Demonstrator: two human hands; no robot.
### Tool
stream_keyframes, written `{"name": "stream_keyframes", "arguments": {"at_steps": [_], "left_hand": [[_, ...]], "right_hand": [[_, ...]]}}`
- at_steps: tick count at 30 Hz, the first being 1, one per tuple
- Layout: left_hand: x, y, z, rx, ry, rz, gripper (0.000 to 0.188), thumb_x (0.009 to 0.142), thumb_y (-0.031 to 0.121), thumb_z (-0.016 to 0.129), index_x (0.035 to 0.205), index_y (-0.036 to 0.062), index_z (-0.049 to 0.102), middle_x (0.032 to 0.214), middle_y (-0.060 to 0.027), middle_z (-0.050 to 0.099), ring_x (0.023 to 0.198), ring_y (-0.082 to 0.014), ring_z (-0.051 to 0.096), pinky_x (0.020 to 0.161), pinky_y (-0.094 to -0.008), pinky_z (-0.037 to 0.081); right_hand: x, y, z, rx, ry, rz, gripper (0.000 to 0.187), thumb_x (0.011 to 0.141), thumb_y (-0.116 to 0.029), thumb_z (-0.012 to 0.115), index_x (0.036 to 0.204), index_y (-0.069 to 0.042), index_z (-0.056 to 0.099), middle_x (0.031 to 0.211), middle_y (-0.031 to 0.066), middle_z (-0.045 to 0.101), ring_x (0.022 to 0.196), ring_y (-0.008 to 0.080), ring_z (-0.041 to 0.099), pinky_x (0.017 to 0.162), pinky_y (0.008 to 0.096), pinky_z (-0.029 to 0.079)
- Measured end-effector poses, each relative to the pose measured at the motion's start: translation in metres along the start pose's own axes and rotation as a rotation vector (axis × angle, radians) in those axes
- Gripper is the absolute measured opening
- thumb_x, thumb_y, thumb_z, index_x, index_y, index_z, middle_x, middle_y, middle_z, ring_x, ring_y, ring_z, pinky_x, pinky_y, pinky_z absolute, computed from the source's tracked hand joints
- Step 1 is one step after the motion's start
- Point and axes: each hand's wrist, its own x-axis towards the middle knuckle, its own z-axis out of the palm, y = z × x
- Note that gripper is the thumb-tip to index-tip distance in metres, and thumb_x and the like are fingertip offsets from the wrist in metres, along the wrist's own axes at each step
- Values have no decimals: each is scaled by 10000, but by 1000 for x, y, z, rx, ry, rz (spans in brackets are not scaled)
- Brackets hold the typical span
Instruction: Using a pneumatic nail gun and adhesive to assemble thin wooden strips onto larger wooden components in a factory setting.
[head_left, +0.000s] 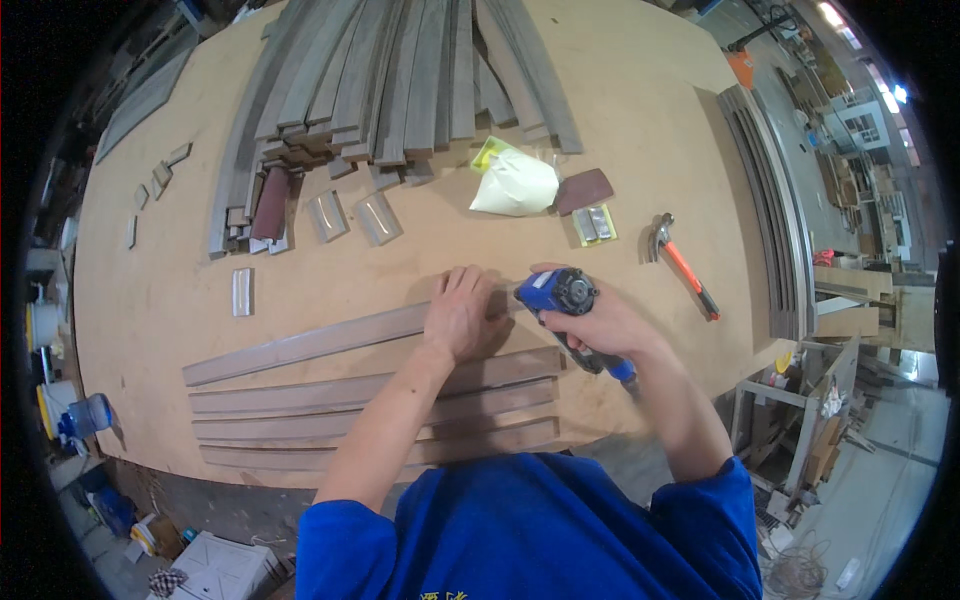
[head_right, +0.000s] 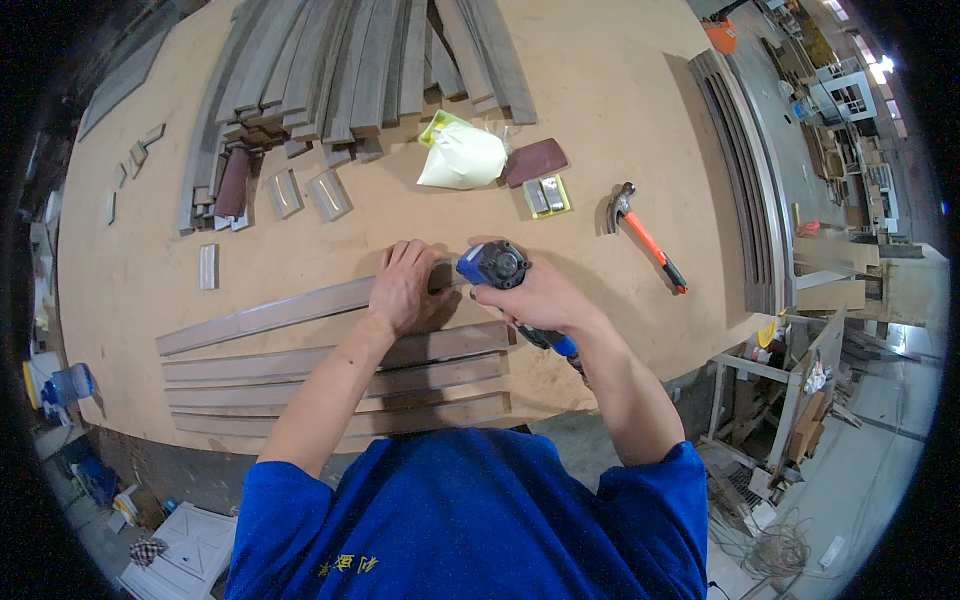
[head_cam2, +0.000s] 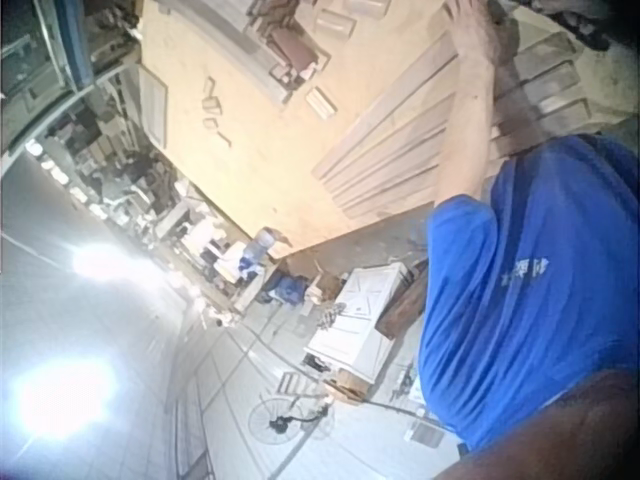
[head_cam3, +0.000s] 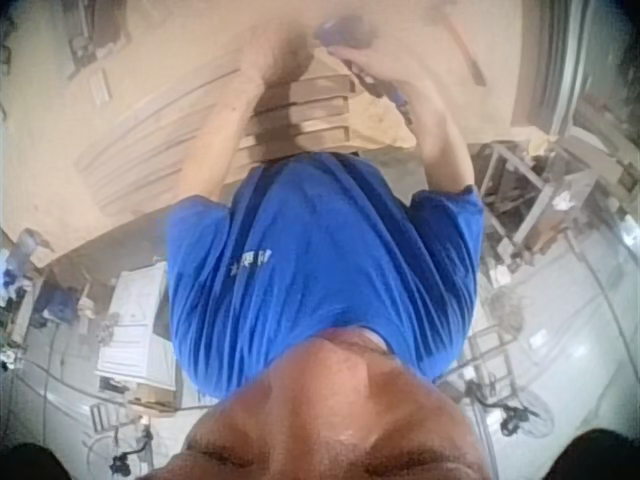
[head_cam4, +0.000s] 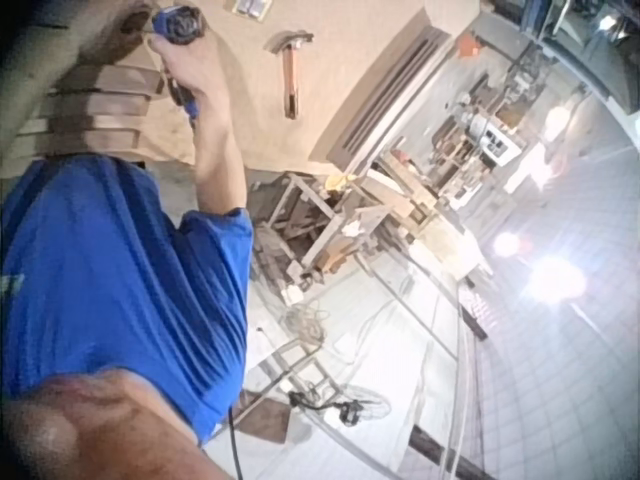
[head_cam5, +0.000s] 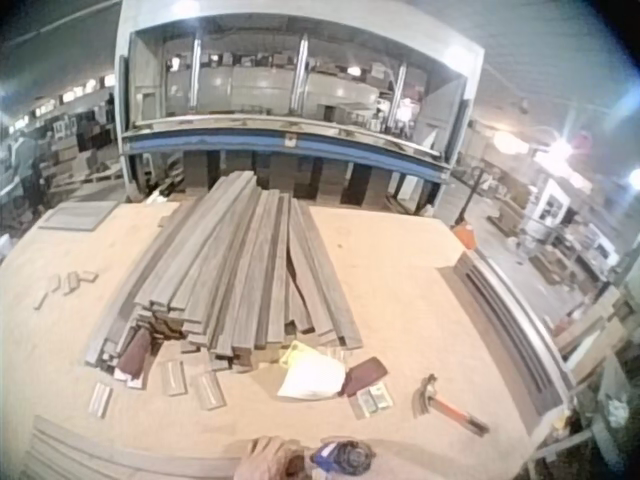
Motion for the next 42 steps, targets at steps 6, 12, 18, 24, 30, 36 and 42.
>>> {"name": "stream_keyframes", "arguments": {"at_steps": [6, 12, 18, 24, 30, 36, 42], "left_hand": [[-3, 0, -2, -77, 97, 54, 508, 788, 309, 807, 1216, 86, 649, 1151, -104, 590, 1190, -307, 533, 1078, -473, 400], [-2, -1, 0, -75, 93, 57, 507, 785, 303, 809, 1215, 83, 654, 1145, -106, 593, 1189, -308, 535, 1074, -470, 396], [-4, -3, 1, -49, 105, 74, 520, 783, 297, 812, 1228, 86, 644, 1149, -108, 591, 1173, -321, 541, 1054, -479, 399], [-2, 0, -2, -89, 122, 84, 498, 788, 280, 809, 1219, 95, 640, 1146, -107, 590, 1171, -322, 540, 1043, -480, 402], [-1, -2, -1, -78, 107, 85, 527, 770, 284, 776, 1227, 84, 610, 1161, -118, 595, 1196, -317, 539, 1064, -480, 393], [-6, -3, -7, -59, 34, 46, 555, 775, 304, 797, 1256, 103, 607, 1193, -113, 592, 1216, -313, 532, 1079, -485, 386], [-46, -20, -52, 36, 14, -74, 556, 831, 261, 797, 1332, 106, 613, 1238, -110, 600, 1228, -328, 531, 1080, -491, 405]], "right_hand": [[6, -6, 8, 0, 7, 25, 623, 888, -92, 731, 1477, -179, 549, 844, 5, 638, 586, 80, 559, 571, 268, 508], [4, -12, 13, -30, 39, 24, 601, 889, -94, 729, 1461, -169, 558, 850, 7, 643, 588, 77, 562, 559, 266, 506], [-3, -4, 8, 41, 16, 40, 655, 857, -210, 757, 1472, -155, 539, 932, 49, 677, 609, 115, 601, 588, 304, 537], [-6, -3, 10, -3, -10, 68, 668, 858, -206, 763, 1483, -156, 532, 931, 35, 680, 607, 105, 600, 578, 284, 526], [-4, 3, 13, -80, 21, 40, 665, 857, -219, 764, 1479, -163, 535, 929, 52, 684, 607, 116, 605, 598, 307, 537], [-14, 27, 7, 61, 93, 68, 683, 839, -203, 768, 1478, -195, 528, 1047, 93, 701, 740, 174, 683, 710, 352, 574], [-19, 98, -21, -426, 696, -48, 786, 831, -168, 777, 1535, -192, 430, 1413, 188, 530, 1151, 440, 624, 982, 504, 522]]}}
